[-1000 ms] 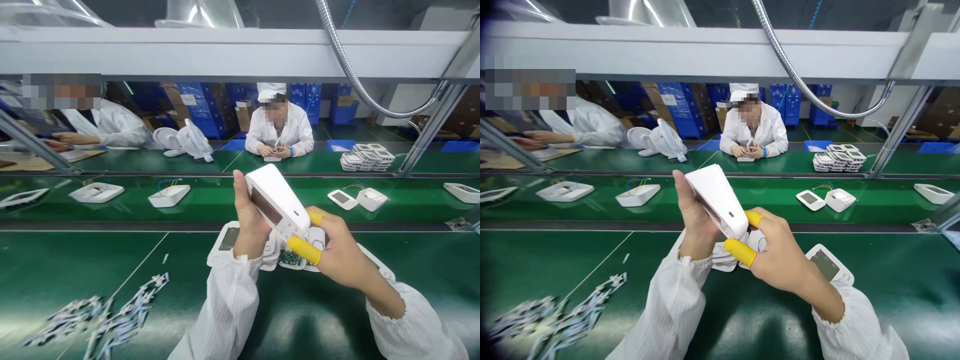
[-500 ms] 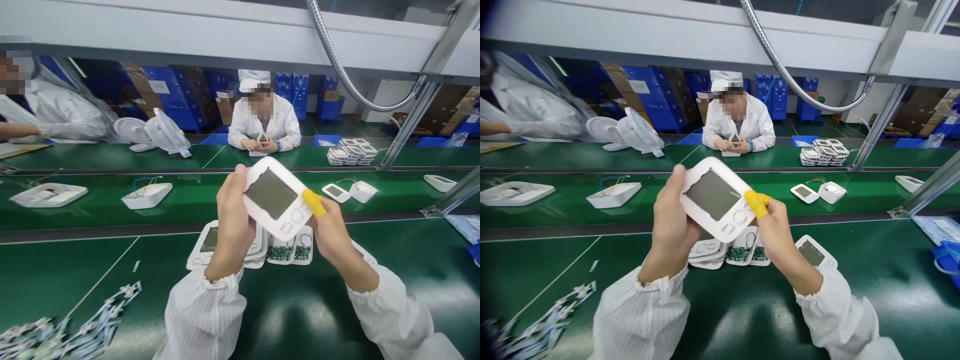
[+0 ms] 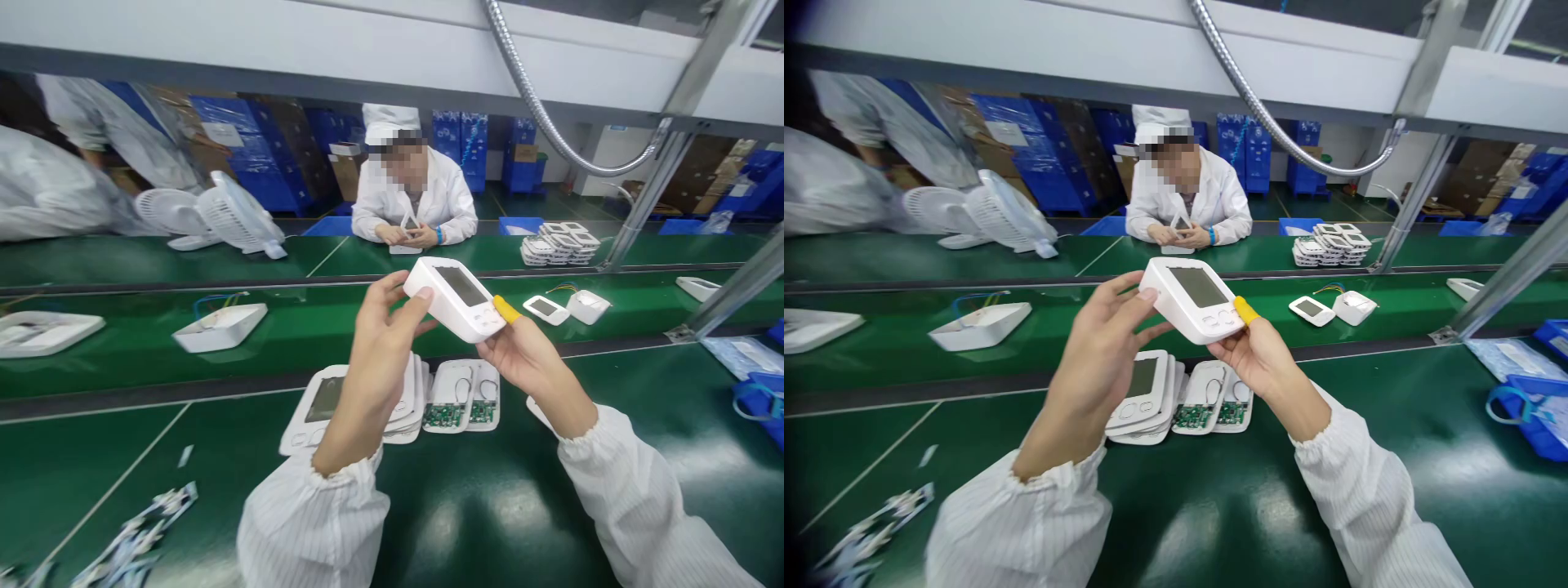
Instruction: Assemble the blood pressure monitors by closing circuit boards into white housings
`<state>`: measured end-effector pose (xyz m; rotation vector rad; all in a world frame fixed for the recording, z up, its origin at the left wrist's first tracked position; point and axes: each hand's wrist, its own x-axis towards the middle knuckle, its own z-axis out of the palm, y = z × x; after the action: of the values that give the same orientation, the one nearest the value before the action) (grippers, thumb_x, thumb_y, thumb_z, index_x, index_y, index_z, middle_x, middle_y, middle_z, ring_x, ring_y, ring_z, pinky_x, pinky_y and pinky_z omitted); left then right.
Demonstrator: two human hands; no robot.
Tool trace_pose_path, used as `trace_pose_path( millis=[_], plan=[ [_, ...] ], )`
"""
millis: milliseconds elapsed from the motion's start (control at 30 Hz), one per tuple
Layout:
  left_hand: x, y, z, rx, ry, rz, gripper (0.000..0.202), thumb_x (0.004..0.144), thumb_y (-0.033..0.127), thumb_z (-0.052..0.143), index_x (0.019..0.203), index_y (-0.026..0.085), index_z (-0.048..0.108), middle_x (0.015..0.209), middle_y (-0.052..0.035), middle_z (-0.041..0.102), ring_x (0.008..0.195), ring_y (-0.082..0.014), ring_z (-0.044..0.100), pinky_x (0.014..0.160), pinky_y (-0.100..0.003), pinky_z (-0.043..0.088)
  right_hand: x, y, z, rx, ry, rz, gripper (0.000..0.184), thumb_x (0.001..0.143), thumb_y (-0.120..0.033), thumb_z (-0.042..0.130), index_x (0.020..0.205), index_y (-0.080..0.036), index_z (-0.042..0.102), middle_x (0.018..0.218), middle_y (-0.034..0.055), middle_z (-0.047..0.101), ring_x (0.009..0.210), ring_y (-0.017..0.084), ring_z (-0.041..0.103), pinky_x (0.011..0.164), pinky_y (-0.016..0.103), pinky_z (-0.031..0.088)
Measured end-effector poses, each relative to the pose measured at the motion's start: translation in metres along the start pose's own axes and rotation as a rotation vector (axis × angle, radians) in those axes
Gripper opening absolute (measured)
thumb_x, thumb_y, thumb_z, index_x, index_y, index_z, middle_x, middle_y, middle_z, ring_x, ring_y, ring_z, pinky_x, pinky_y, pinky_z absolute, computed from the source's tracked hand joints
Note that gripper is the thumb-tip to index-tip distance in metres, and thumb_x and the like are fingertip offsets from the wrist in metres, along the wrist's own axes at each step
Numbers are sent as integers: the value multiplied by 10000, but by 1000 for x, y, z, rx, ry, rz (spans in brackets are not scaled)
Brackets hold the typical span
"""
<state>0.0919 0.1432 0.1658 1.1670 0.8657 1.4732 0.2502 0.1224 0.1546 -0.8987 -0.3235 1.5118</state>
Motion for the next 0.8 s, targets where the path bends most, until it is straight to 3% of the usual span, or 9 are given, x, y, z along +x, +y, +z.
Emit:
trace_pose_path(
  millis=[133, 233, 433, 533, 633, 733, 800],
  plan=[
    [-2, 12, -4, -22, 48, 41, 429, 685, 414, 906, 1027, 244, 710, 1152, -66, 667, 1155, -316, 669, 892, -403, 595, 39, -9, -27, -85, 97, -85, 178, 1083, -244, 510, 1128, -145, 651, 954, 44, 728, 733, 108, 699, 582, 192, 584],
    [-5, 22, -8, -45, 23, 58, 307, 702, 423, 894, 924, 268, 751, 1097, -46, 685, 1134, -329, 681, 907, -436, 598, 71, -7, -53, -226, 205, -149, 266, 1033, -338, 633, 1216, -146, 642, 1111, 63, 703, 873, 152, 707, 727, 299, 630],
    [-14, 29, -4, -11, -31, 80, 240, 746, 437, 853, 900, 273, 769, 1098, -36, 729, 1135, -342, 688, 929, -475, 597, 127, -5, -91, -724, 368, -284, 370, 1007, -383, 665, 1308, -172, 624, 1302, 98, 661, 1105, 236, 688, 932, 447, 614],
    [-17, 30, -4, 10, -47, 61, 296, 732, 447, 849, 925, 242, 759, 1085, -42, 731, 1106, -336, 700, 860, -427, 606, 138, -36, -115, -1060, 459, -393, 379, 1004, -381, 668, 1324, -184, 623, 1367, 103, 633, 1179, 262, 662, 991, 482, 589],
    [-16, 33, -10, 23, -64, 76, 313, 750, 448, 835, 947, 220, 751, 1080, -48, 718, 1098, -319, 705, 819, -376, 604, 134, -85, -148, -1410, 550, -468, 416, 999, -367, 674, 1372, -196, 600, 1457, 125, 578, 1271, 285, 615, 1065, 523, 544],
    [-11, 34, -15, -7, -23, 120, 269, 772, 410, 816, 938, 211, 743, 1043, -39, 719, 1054, -276, 710, 801, -338, 601, 121, -129, -187, -1740, 640, -431, 485, 976, -391, 703, 1404, -201, 577, 1513, 123, 532, 1346, 322, 564, 1113, 585, 493],
    [-7, 32, -16, -40, -19, 135, 250, 779, 385, 806, 931, 202, 731, 1014, -29, 722, 991, -243, 714, 775, -317, 600, 113, -147, -212, -1938, 645, -360, 448, 983, -396, 693, 1369, -190, 600, 1466, 119, 573, 1309, 308, 592, 1092, 567, 513]
  ],
)
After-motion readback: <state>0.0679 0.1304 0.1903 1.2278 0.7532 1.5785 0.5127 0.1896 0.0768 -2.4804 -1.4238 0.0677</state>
